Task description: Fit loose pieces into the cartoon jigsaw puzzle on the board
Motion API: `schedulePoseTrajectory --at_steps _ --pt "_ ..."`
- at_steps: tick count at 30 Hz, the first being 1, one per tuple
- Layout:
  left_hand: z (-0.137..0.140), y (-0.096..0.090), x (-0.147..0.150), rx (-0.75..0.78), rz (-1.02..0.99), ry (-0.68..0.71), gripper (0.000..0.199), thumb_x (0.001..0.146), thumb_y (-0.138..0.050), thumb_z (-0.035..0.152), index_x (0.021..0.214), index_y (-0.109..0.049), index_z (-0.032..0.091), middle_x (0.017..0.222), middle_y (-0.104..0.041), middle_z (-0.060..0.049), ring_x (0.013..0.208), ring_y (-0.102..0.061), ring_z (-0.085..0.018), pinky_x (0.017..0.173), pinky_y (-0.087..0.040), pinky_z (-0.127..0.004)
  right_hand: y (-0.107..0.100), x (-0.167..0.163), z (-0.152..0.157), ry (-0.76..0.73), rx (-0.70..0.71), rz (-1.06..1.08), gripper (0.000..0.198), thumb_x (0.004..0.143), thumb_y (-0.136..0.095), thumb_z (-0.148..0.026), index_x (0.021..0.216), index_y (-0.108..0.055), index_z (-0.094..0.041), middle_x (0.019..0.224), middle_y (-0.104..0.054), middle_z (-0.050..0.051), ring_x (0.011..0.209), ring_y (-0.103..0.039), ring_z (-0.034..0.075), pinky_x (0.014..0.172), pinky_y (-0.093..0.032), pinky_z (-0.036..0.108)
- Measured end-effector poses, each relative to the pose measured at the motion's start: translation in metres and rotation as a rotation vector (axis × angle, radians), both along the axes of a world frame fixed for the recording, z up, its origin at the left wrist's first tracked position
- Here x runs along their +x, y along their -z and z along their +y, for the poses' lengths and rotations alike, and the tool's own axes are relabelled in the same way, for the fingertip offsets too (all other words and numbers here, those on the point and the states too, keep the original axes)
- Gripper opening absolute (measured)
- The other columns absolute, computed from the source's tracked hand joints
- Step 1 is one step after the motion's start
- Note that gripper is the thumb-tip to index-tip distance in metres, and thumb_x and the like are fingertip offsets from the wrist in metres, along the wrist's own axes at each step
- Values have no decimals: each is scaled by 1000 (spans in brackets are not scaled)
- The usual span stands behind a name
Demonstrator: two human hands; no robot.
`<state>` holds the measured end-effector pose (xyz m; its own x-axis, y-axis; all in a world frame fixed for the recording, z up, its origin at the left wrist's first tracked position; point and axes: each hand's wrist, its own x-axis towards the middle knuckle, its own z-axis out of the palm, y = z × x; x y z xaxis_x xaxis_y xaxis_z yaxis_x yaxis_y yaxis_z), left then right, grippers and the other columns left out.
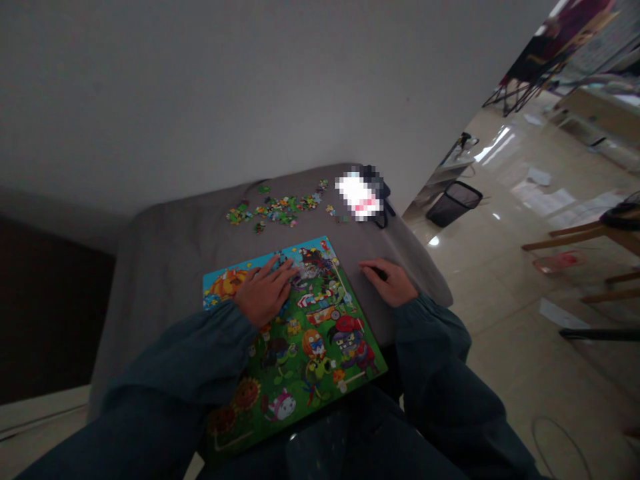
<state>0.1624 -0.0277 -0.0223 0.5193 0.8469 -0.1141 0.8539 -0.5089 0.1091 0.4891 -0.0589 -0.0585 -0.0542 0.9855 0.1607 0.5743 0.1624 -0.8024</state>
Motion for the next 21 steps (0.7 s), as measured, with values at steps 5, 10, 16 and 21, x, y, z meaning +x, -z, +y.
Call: schedulePoseTrajectory --at_steps 5,10,16,21 --pt "-8 2 7 35 -8 -34 52 104 -34 24 148 -62 24 162 -53 -7 157 -39 -30 119 -43 -56 2 0 0 2 -3 -2 32 97 -56 -41 108 -79 -21 102 -81 8 93 -75 23 85 -60 38" --pt "-11 6 14 48 -46 -59 50 103 -36 25 144 -65 26 161 -54 -6 158 -38 -30 119 -43 -54 6 0 2 -3 -1 -24 32 98 -56 -41 109 -79 -21 105 -81 9 96 -76 24 86 -61 39" --pt "13 -20 -38 71 -204 -108 55 101 -42 37 153 -54 23 165 -49 -7 157 -39 -32 120 -46 -53 -1 3 3 -77 -12 -115 29 99 -56 -34 114 -77 -22 110 -81 8 96 -77 23 85 -63 39" --pt "21 -31 -128 251 -394 -389 48 101 -39 43 140 -63 28 143 -71 -5 125 -70 -28 103 -59 -45 -38 -20 42 -242 -36 -265 30 92 -68 -23 120 -76 -20 110 -81 10 90 -76 22 83 -63 35"
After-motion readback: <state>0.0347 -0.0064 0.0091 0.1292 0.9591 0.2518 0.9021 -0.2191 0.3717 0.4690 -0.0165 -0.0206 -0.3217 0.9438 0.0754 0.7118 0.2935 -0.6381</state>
